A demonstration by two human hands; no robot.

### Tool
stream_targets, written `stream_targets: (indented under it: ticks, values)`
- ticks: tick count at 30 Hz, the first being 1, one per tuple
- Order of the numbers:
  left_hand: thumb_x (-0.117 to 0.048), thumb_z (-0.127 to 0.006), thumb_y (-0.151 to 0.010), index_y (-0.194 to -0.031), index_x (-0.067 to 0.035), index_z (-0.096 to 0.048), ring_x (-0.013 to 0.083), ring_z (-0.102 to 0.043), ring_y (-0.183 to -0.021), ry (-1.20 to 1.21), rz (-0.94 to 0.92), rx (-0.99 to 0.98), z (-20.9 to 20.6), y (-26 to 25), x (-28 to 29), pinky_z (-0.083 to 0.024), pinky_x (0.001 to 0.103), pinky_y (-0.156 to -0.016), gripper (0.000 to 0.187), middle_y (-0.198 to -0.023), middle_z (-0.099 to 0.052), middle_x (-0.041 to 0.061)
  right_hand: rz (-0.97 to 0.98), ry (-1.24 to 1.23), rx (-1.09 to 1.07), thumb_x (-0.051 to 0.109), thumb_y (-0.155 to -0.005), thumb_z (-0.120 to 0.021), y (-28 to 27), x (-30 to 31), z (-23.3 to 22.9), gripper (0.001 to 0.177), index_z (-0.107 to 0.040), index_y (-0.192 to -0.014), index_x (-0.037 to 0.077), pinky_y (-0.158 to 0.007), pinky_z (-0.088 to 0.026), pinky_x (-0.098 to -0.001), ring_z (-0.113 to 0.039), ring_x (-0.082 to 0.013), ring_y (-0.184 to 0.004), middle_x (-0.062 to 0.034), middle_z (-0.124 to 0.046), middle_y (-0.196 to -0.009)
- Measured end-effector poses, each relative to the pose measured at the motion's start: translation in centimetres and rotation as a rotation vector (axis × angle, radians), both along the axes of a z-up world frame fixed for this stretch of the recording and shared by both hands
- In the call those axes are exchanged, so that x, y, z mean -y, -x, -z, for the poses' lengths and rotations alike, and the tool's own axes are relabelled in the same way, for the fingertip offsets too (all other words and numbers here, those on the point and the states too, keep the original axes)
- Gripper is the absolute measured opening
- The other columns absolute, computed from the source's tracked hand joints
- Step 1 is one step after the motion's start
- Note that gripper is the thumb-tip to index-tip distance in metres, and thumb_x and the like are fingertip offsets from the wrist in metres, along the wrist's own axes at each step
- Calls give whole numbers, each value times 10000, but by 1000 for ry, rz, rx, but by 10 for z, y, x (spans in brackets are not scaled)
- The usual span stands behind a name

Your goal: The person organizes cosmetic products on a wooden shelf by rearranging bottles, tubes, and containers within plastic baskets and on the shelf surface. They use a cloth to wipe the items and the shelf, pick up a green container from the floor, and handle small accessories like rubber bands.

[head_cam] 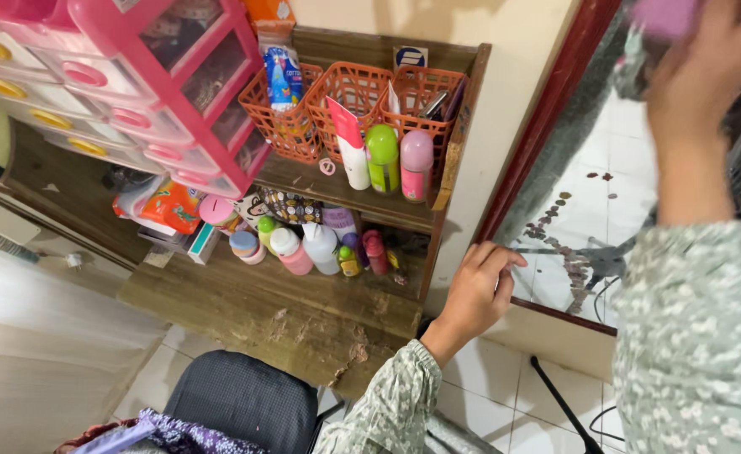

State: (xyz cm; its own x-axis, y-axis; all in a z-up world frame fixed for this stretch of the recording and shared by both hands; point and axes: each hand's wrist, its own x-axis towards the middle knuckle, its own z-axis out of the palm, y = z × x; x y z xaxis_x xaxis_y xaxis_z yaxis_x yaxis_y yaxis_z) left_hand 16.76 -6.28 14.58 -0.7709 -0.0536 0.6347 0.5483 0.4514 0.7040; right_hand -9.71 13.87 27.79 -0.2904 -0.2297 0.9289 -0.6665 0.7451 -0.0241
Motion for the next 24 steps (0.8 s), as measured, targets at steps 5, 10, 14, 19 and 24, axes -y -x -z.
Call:
stream_targets:
  ticks: [5,10,14,19,24]
  values:
    - [87,-591,-858,-1055,-72,-672,308,-608,-972,-10,0,6,-5,-8,8,-520,405,-877,265,-1002,-630,102,169,-27,42,11,-982,-512,10,18,-14,504,-542,-1484,-27,-1132,-265,-612,-304,-539,-1363,-340,-428,-1481]
    - [108,-618,-837,-1014,-61,-682,332,-626,-1026,-44,-33,-76,-9,-22,26,-531,389,-885,253,-1076,-639,129,-51,193,179,-137,-994,-433,-56,82,70,670,-513,-1598,140,-1341,-201,-548,-316,-387,-1595,-167,-414,-1677]
    - [134,-625,-828,-974,-54,-701,294,-654,-999,-122,-83,-70,-22,-26,40,-551,359,-853,249,-1067,-638,124,-846,1299,828,-16,-984,-461,-98,130,29,455,-579,-1412,83,-1041,-406,-624,-551,-602,-1133,-251,-513,-1516]
    - [151,-617,-832,-959,-44,-703,283,-653,-976,-111,-127,-88,-40,-27,55,-542,353,-841,247,-1056,-649,114,-742,466,429,-85,-897,-400,-80,174,6,541,-630,-1377,16,-1147,-427,-457,-509,-382,-1436,-202,-524,-1524]
    - [141,-624,-833,-943,-54,-696,272,-645,-960,-46,-176,-140,-46,-25,72,-530,357,-852,235,-1023,-663,99,-704,373,305,-53,-899,-433,-67,176,17,476,-666,-1310,1,-1246,-396,-445,-551,-354,-1417,-186,-653,-1409]
